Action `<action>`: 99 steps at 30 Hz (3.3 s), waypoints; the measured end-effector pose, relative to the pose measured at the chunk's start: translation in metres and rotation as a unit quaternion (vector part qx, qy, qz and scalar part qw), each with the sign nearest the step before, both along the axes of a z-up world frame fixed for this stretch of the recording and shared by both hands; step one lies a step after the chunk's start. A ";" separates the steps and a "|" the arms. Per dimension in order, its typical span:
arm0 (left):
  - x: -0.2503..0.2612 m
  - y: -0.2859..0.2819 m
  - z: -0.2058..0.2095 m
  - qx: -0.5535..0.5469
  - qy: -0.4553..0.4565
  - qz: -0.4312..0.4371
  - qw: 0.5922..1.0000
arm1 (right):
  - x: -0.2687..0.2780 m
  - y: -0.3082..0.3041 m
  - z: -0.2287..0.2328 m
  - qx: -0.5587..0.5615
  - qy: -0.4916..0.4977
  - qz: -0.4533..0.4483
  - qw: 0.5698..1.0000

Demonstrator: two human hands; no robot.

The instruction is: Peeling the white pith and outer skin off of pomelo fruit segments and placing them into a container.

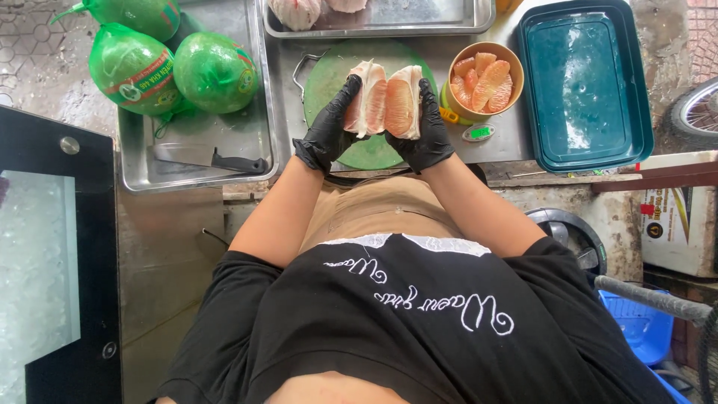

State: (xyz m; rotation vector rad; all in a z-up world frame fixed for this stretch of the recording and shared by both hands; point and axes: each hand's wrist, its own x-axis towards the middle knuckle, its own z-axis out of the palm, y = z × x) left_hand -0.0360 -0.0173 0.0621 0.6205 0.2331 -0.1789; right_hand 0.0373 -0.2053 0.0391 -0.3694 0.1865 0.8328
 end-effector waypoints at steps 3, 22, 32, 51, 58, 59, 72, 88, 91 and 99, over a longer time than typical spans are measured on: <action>-0.002 0.001 0.004 -0.012 0.013 -0.012 1.000 | 0.005 -0.007 0.006 0.027 -0.028 0.066 0.997; 0.005 -0.040 -0.010 -0.114 -0.084 0.153 0.978 | 0.030 0.013 -0.023 -0.063 -0.110 -0.267 0.955; 0.026 0.028 -0.131 0.329 -0.036 0.231 0.915 | 0.067 -0.015 -0.060 -0.009 0.037 -0.210 0.977; 0.022 0.022 0.031 0.289 -0.248 0.190 0.905 | 0.059 -0.033 -0.095 -0.648 -0.747 -0.011 0.148; 0.033 -0.002 0.052 0.284 -0.281 0.175 0.900 | 0.047 -0.027 -0.078 -0.700 -0.672 0.155 0.182; 0.039 -0.008 0.060 0.292 -0.288 0.162 0.898 | 0.046 -0.034 -0.069 -0.681 -0.667 0.142 0.268; 0.100 -0.096 0.086 0.507 -0.377 0.126 0.765 | -0.013 -0.169 0.165 -0.655 -0.705 -0.005 0.273; 0.122 -0.132 0.090 0.513 -0.362 0.086 0.774 | -0.002 -0.196 0.174 -0.703 -0.680 0.044 0.205; 0.122 -0.131 0.088 0.497 -0.378 0.097 0.775 | -0.001 -0.193 0.180 -0.703 -0.681 0.054 0.197; 0.130 -0.132 0.064 0.487 -0.359 0.146 0.783 | 0.018 -0.186 0.143 -0.737 -0.641 0.164 0.136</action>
